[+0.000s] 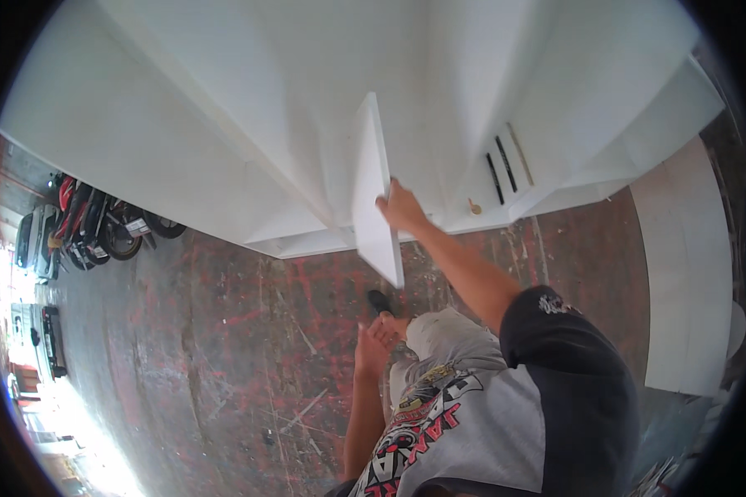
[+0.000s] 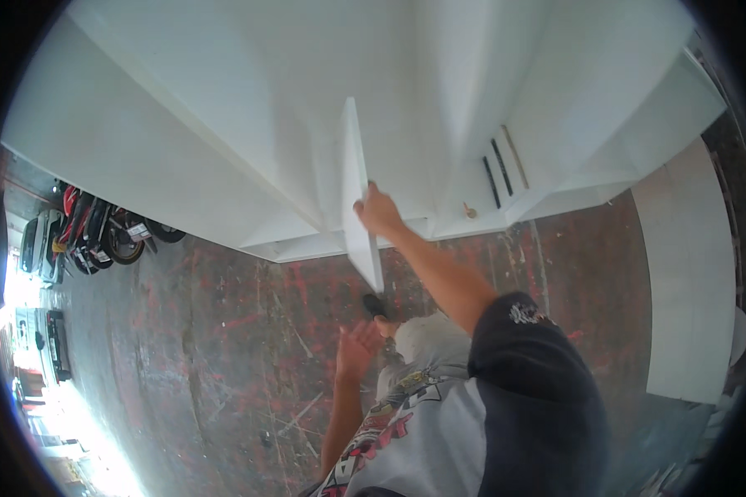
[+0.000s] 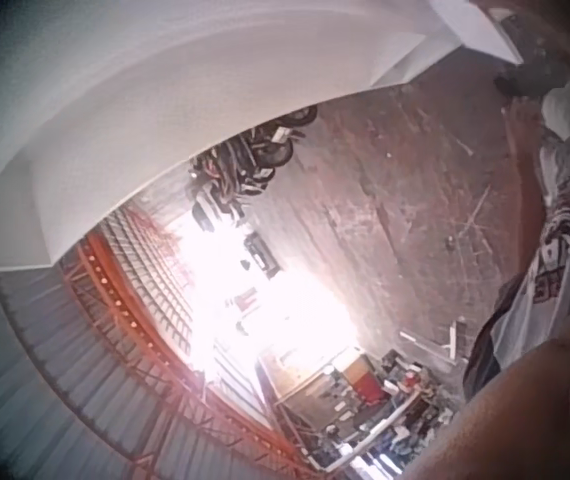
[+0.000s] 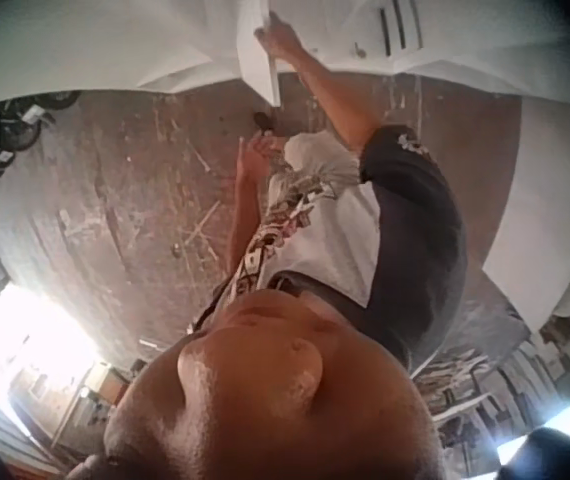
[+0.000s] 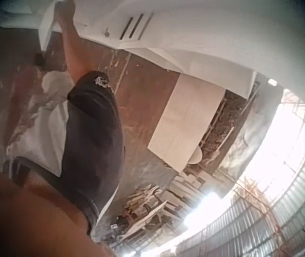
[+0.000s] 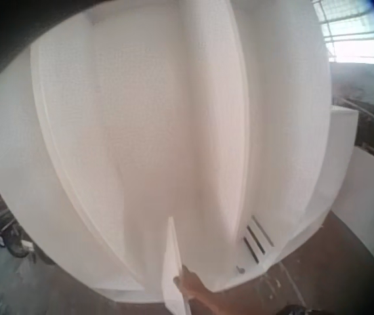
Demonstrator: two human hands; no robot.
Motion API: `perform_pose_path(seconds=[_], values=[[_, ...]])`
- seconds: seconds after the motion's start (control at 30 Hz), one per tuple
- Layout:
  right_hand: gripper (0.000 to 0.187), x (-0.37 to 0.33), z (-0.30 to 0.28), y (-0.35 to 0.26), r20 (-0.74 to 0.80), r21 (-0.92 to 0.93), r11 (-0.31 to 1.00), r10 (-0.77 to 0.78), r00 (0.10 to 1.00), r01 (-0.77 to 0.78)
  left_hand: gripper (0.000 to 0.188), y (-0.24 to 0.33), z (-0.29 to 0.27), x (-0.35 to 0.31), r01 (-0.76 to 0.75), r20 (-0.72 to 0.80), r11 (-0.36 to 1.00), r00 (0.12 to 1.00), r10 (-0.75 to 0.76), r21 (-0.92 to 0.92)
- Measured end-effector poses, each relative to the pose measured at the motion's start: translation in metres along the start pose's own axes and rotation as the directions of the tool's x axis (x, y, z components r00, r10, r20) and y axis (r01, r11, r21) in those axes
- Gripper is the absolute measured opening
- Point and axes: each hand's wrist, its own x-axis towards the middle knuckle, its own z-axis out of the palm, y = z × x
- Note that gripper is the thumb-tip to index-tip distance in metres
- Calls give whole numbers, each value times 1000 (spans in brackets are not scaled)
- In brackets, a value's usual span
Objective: The person carries white panels across a workshop and places them inside the cubby sections of a large white shelving unit.
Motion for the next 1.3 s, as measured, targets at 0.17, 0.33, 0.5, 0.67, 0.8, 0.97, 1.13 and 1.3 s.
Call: perform_pose_path(seconds=[0.17, 0.33, 0.5, 0.67, 0.8, 0.97, 1.13, 1.3], values=[[54, -178, -40, 36, 37, 293, 954, 57, 998, -66, 70, -20, 72, -18, -60, -94, 992, 994, 49, -111], [56, -281, -18, 88, 298, 371, 865, 234, 926, -338, 63, -91, -67, -58, 276, -518, 880, 854, -39, 388], [52, -287, -90, 113, 758, 492, 316, 303, 577, -811, 71, -134, -125, -50, 607, -613, 579, 759, -219, 545], [51, -299, -130, 167, 737, 544, 134, 395, 548, -828, 80, -169, -121, 21, 673, -542, 354, 736, -406, 649], [52, -263, -183, 209, 629, 648, 132, 464, 624, -751, 84, -176, -14, 94, 518, -375, 330, 832, -409, 789], [51, -186, -234, 265, 408, 738, 284, 534, 741, -612, 78, -164, 155, 131, 522, -485, 387, 852, -197, 760], [44, -86, -237, 325, 273, 846, 286, 493, 826, -450, 83, -203, 86, 129, 697, -662, 201, 717, -220, 688], [41, -7, -246, 390, 214, 892, 279, 431, 877, -355, 113, -258, 114, 115, 715, -702, -64, 658, -272, 696]])
